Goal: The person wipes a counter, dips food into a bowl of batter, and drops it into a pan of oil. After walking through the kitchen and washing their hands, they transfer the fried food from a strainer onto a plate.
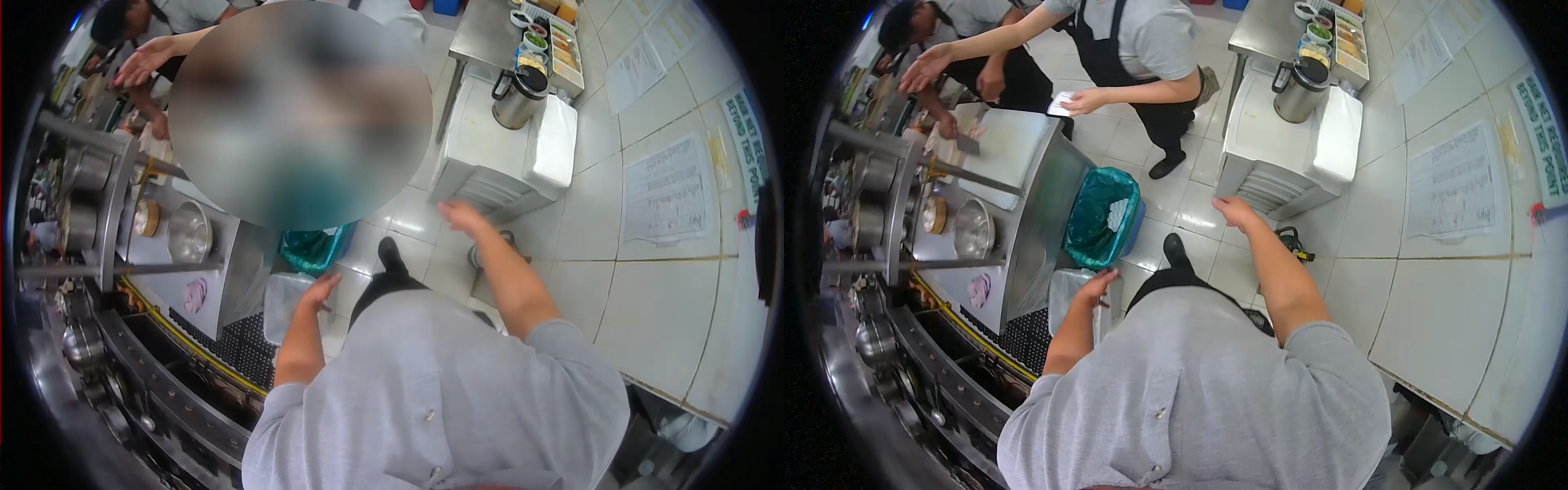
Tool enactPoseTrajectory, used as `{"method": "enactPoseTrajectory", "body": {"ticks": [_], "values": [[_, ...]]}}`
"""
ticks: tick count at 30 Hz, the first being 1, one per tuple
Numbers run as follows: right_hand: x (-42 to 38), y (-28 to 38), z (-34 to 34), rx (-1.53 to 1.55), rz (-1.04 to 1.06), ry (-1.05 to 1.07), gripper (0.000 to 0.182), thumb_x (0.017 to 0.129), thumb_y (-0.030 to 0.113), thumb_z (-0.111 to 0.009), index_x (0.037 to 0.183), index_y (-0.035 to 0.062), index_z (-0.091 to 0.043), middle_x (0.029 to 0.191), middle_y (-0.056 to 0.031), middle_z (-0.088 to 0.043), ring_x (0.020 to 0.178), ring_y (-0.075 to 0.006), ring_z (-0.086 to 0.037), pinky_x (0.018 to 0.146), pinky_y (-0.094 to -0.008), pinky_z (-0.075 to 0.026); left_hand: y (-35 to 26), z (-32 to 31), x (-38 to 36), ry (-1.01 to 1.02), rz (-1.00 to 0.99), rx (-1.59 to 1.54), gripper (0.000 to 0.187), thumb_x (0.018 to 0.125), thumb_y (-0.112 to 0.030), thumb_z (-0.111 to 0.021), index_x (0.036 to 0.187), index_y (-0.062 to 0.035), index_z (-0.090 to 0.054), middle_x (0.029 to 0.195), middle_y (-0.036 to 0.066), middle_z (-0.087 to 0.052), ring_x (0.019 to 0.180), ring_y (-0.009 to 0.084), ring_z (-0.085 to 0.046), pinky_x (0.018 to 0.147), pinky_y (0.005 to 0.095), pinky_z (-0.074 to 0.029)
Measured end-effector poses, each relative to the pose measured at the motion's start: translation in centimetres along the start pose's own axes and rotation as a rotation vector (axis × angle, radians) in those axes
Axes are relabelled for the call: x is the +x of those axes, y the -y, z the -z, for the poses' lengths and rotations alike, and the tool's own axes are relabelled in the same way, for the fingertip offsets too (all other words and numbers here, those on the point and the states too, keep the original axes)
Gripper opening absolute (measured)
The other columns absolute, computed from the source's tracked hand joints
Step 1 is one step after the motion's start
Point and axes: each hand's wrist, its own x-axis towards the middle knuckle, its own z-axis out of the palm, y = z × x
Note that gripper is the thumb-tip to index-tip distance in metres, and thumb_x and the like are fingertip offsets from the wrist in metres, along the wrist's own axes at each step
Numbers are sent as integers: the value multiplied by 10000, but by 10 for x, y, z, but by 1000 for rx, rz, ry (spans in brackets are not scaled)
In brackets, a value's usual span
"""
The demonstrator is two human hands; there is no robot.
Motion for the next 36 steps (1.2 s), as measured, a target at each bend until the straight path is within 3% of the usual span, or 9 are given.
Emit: {"method": "enactPoseTrajectory", "body": {"ticks": [2,4,8,11,15,26,29,32,36], "values": [[11,23,3,93,-47,45,655,977,476,-642,1433,11,-575,1317,-160,-647,1195,-263,-639,932,-370,-547,-49,2,31,76,-73,-69,1159,845,-645,-744,1664,-116,-117,1706,191,-163,1507,519,-213,1071,761,-348],[21,43,8,158,-119,148,714,1003,504,-615,1508,19,-480,1427,-160,-564,1261,-279,-592,964,-396,-545,-99,2,57,133,-67,-56,1140,851,-667,-723,1666,-148,-119,1717,165,-139,1522,517,-176,1062,758,-358],[30,96,34,93,-143,134,699,1017,494,-602,1498,1,-484,1395,-148,-592,1261,-268,-590,974,-386,-540,-217,-4,106,185,-151,98,1089,870,-671,-698,1665,-164,-153,1719,152,-155,1547,478,-159,1092,736,-343],[42,129,56,228,-104,108,667,1032,471,-590,1490,-4,-490,1400,-136,-594,1275,-259,-581,992,-388,-531,-305,-12,112,180,-234,196,1071,886,-643,-696,1661,-131,-164,1709,166,-192,1557,409,-207,1134,695,-332],[91,171,81,327,-101,90,643,1043,455,-589,1483,-5,-498,1412,-137,-588,1251,-237,-588,998,-376,-516,-411,-13,115,202,-236,288,1055,897,-621,-695,1657,-110,-172,1707,165,-202,1554,399,-226,1144,672,-342],[329,307,70,351,-156,276,692,998,440,-651,1506,3,-478,1410,-113,-569,1243,-231,-571,964,-367,-524,-540,77,165,26,-260,-87,1017,913,-578,-700,1658,-118,-183,1672,215,-267,1506,481,-281,1156,597,-369],[398,335,65,109,-140,252,715,990,430,-656,1531,14,-444,1477,-147,-542,1277,-300,-563,966,-432,-530,-568,114,185,-17,-205,-203,1000,921,-563,-695,1659,-122,-186,1669,224,-269,1505,480,-287,1136,568,-393],[444,353,65,-122,-150,113,716,939,423,-694,1467,-29,-522,1302,-180,-638,989,-262,-640,697,-366,-555,-602,153,220,-47,-177,-221,1004,920,-562,-686,1664,-126,-172,1679,202,-262,1481,481,-328,1070,532,-439],[494,336,83,-86,-184,29,721,928,411,-696,1462,-41,-522,1308,-210,-638,941,-274,-655,693,-382,-561,-632,196,273,-52,-108,-252,1007,911,-552,-688,1664,-127,-173,1677,186,-269,1452,472,-360,1021,512,-467]]}}
